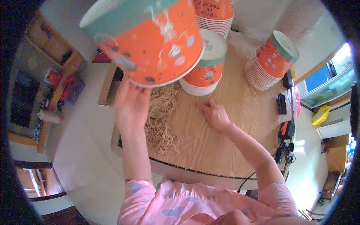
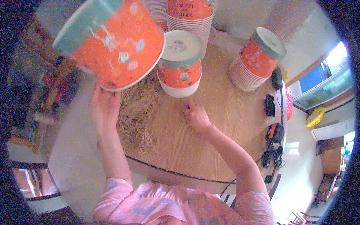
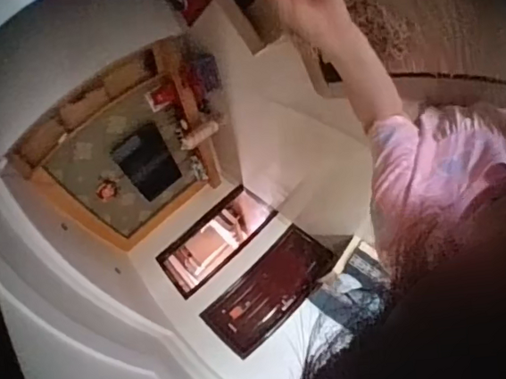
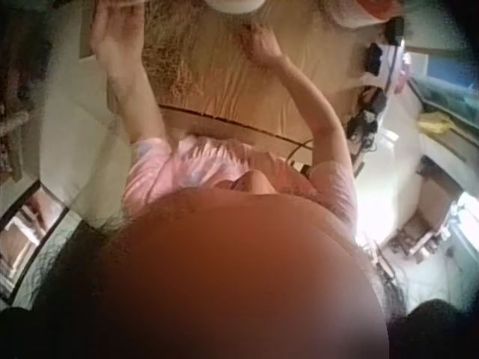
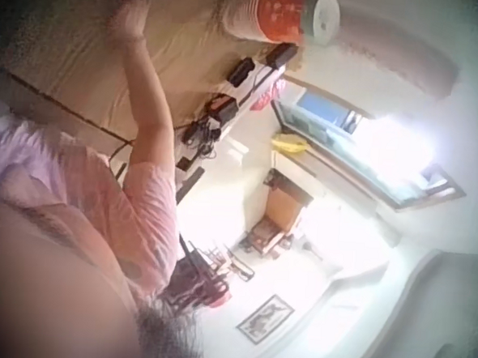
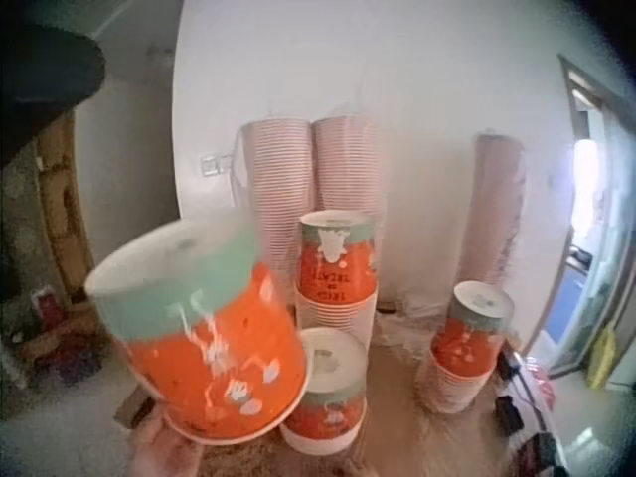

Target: Tie a thin string around the rim of a paper bucket.

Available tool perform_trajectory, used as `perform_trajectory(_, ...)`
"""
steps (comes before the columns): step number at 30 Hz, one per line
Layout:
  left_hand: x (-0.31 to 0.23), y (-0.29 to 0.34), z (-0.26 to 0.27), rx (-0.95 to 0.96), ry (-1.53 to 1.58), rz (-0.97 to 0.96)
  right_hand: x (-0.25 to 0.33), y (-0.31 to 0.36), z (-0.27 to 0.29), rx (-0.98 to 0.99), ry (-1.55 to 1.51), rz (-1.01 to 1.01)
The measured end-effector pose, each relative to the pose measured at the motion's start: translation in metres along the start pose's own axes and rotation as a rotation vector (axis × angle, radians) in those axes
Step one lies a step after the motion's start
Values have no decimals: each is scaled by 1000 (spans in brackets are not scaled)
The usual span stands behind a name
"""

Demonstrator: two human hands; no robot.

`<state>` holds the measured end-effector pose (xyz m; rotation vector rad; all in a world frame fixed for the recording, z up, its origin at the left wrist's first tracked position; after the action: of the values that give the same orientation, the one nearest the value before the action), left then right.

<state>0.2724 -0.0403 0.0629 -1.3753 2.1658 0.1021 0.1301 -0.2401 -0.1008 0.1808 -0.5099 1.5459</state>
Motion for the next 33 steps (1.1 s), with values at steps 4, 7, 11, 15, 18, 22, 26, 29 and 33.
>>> perform_trajectory(4,-41,73,36,-172,-208,-39,6,8,-7,-44,43,-60)
perform_trajectory(7,-66,125,71,-261,-203,-63,20,26,-9,-87,57,-191)
perform_trajectory(11,-94,186,96,-292,-234,-95,44,62,-16,-149,99,-206)
perform_trajectory(15,-113,228,101,-371,-275,-147,81,108,-21,-185,79,-224)
perform_trajectory(18,-116,240,95,-395,-271,-172,101,142,-25,-208,101,-216)
perform_trajectory(22,-113,239,102,-339,-283,-149,127,169,-26,-200,2,-196)
perform_trajectory(26,-99,225,99,-301,-288,-147,148,195,-34,-223,-45,-123)
perform_trajectory(29,-84,216,97,-273,-278,-115,152,207,-33,-141,-52,-95)
perform_trajectory(33,-61,206,85,-145,-224,-33,154,207,-27,-239,-128,-87)
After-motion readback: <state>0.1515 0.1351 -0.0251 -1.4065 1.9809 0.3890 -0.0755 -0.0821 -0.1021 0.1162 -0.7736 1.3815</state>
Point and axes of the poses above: each hand's wrist, its own y-axis away from the middle knuckle, its own z-axis out of the back of the hand, x = y × z, the point moved 4 cm from there along -y, towards the middle knuckle, and after that the axes turned 3 degrees about -y, right-handed, at the moved point
